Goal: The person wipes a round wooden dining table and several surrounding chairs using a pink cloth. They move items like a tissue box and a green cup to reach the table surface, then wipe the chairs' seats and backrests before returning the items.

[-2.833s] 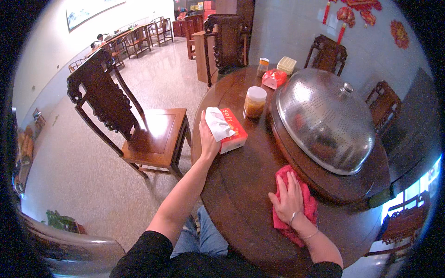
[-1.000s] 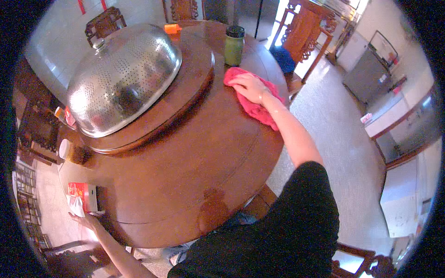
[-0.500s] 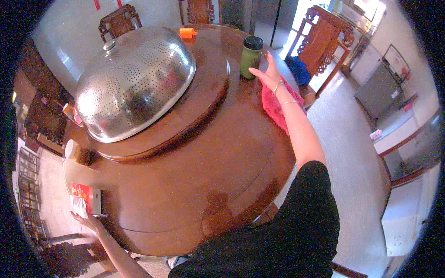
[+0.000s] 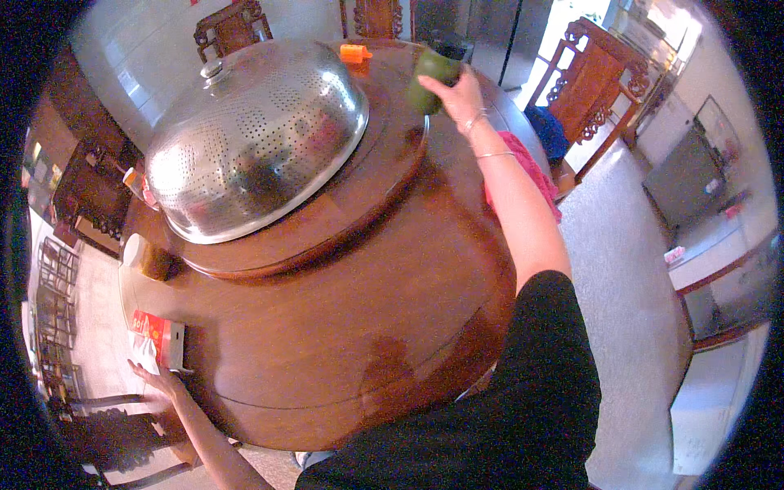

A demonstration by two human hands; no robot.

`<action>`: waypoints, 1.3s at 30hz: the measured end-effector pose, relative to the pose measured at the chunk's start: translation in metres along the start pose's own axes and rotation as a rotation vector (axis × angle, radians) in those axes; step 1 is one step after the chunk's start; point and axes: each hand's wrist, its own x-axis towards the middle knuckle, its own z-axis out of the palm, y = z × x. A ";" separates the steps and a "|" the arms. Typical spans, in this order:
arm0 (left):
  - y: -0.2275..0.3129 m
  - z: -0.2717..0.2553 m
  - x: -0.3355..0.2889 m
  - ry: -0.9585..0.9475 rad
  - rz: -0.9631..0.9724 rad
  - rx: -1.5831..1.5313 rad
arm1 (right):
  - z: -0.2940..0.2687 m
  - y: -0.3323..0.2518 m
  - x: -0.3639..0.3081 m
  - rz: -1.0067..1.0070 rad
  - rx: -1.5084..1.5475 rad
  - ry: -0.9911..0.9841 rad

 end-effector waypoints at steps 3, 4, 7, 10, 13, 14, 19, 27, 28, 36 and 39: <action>0.012 0.001 -0.002 0.006 -0.051 -0.036 | 0.028 0.009 -0.003 0.011 -0.141 -0.040; 0.019 0.004 -0.004 0.002 -0.034 -0.017 | 0.030 0.016 -0.001 0.011 -0.090 -0.081; 0.035 0.011 -0.009 0.000 -0.030 -0.005 | 0.030 0.028 0.003 0.070 -0.147 -0.123; 0.015 0.000 -0.004 -0.019 0.003 0.048 | 0.041 0.011 -0.005 0.122 -0.136 -0.198; 0.032 0.005 -0.005 0.015 -0.210 -0.286 | 0.023 0.005 -0.009 0.152 -0.141 -0.256; 0.026 0.004 -0.006 -0.012 -0.072 -0.059 | 0.013 0.007 -0.009 0.157 -0.146 -0.262; 0.019 0.000 -0.005 -0.022 -0.027 -0.014 | -0.093 -0.001 -0.046 0.195 -1.034 -0.444; 0.025 0.000 -0.007 -0.048 -0.104 -0.063 | -0.089 -0.035 -0.169 -0.076 -0.708 -0.612; 0.022 0.000 -0.007 -0.053 -0.093 -0.085 | -0.076 -0.044 -0.179 -0.099 -0.686 -0.688; 0.010 -0.008 -0.004 -0.026 -0.104 -0.059 | -0.052 0.052 -0.095 -0.128 -0.945 -0.531; 0.013 0.000 -0.002 -0.048 -0.186 -0.198 | -0.063 0.110 -0.036 -0.014 -1.103 -0.603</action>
